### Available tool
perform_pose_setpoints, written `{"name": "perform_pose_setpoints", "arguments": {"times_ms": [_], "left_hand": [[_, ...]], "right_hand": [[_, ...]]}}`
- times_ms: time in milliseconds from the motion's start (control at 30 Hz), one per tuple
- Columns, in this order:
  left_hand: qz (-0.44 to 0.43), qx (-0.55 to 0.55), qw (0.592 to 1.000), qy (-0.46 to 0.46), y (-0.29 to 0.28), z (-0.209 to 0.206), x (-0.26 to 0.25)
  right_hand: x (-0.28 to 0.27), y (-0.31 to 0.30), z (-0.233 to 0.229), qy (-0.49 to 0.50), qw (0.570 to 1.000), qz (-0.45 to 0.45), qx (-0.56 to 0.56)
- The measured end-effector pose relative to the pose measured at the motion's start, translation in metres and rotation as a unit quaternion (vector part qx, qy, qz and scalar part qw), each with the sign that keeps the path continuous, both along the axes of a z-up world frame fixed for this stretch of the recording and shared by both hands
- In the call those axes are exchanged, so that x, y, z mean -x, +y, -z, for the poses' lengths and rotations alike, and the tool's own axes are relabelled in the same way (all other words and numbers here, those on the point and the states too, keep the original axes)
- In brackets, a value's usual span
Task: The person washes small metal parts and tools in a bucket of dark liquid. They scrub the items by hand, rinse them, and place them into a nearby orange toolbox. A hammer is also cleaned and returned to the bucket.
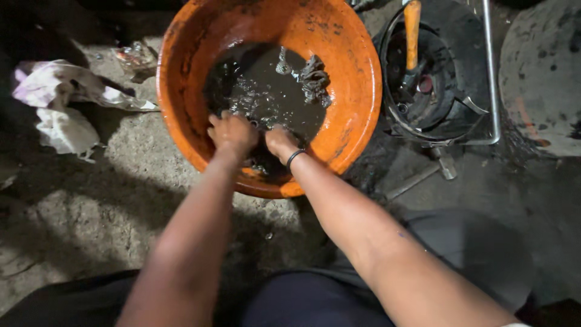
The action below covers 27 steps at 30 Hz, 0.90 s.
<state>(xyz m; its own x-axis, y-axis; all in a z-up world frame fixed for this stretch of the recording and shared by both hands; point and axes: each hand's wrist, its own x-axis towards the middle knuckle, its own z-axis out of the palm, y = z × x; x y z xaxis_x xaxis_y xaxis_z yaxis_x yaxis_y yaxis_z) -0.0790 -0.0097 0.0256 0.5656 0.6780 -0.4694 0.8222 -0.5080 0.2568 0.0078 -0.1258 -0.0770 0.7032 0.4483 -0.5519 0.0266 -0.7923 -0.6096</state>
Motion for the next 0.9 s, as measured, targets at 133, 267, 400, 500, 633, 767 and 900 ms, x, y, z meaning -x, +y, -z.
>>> {"name": "perform_pose_setpoints", "arguments": {"times_ms": [133, 267, 400, 500, 633, 767, 900], "left_hand": [[-0.120, 0.046, 0.990, -0.060, -0.017, -0.001, 0.007], [-0.192, 0.220, 0.955, -0.054, 0.000, 0.037, -0.002], [-0.197, 0.080, 0.954, -0.212, -0.004, 0.109, -0.012], [-0.314, 0.399, 0.741, -0.439, 0.000, 0.114, -0.007], [-0.341, 0.563, 0.628, -0.415, 0.009, 0.057, -0.021], [-0.322, 0.574, 0.621, -0.426, 0.011, 0.030, -0.030], [-0.171, 0.340, 0.801, -0.463, 0.016, 0.052, -0.030]], "right_hand": [[-0.001, 0.013, 0.013, 0.169, 0.976, 0.107, -0.082], [-0.005, 0.013, 0.019, 0.370, 0.898, 0.146, -0.187], [-0.005, 0.009, 0.003, 0.492, 0.809, 0.084, -0.312], [-0.013, 0.006, -0.036, 0.446, 0.865, 0.111, -0.202], [-0.012, 0.003, -0.055, 0.531, 0.795, 0.163, -0.242], [-0.038, 0.008, -0.017, 0.539, 0.783, 0.179, -0.253], [-0.070, -0.010, -0.005, 0.431, 0.863, 0.110, -0.240]]}}
